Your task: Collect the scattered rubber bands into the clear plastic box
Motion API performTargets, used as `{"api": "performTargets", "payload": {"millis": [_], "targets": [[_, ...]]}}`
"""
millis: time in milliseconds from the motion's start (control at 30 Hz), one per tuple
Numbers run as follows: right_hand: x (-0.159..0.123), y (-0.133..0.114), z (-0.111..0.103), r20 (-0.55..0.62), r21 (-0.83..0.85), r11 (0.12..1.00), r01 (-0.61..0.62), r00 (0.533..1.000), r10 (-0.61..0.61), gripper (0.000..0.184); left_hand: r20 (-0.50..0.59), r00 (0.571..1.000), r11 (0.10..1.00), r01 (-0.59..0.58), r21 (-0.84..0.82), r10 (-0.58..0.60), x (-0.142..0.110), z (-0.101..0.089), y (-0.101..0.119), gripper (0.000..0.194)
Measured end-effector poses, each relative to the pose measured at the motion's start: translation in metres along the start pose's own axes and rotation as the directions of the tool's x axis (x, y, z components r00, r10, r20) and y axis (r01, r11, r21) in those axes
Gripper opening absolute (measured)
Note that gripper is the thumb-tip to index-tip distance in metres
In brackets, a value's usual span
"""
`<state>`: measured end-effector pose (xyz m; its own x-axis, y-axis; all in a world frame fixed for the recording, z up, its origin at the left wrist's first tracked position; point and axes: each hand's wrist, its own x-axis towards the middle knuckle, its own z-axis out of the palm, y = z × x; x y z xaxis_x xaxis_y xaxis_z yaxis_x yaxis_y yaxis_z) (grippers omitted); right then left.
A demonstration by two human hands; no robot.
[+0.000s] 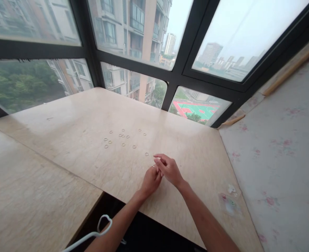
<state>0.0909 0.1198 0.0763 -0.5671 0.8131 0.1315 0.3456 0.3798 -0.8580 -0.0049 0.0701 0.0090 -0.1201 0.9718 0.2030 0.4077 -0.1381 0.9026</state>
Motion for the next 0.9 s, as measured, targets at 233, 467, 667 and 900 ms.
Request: {"api": "performTargets", "payload": {"millis": [233, 467, 667, 900], "targets": [[0.151, -0.02, 0.074, 0.336, -0.581, 0.789, 0.197, 0.942, 0.012, 0.04, 0.021, 0.998, 0.993, 0.066, -0.1, -0.065, 0.002, -0.003, 0.001, 0.032], [0.208, -0.015, 0.108, 0.466, -0.74, 0.577, 0.347, 0.882, 0.067, 0.023, 0.054, 0.996, 0.996, 0.075, -0.048, -0.073, 0.001, -0.001, -0.004, 0.037], [0.215, -0.014, 0.109, 0.591, -0.727, 0.456, 0.513, 0.806, 0.036, 0.024, 0.061, 0.997, 0.998, 0.057, -0.003, -0.057, 0.002, 0.001, -0.003, 0.039], [0.213, -0.007, 0.103, 0.592, -0.722, 0.457, 0.52, 0.806, 0.018, 0.013, -0.038, 0.999, 1.0, 0.029, 0.003, -0.029, 0.003, 0.003, 0.0, 0.032]]}}
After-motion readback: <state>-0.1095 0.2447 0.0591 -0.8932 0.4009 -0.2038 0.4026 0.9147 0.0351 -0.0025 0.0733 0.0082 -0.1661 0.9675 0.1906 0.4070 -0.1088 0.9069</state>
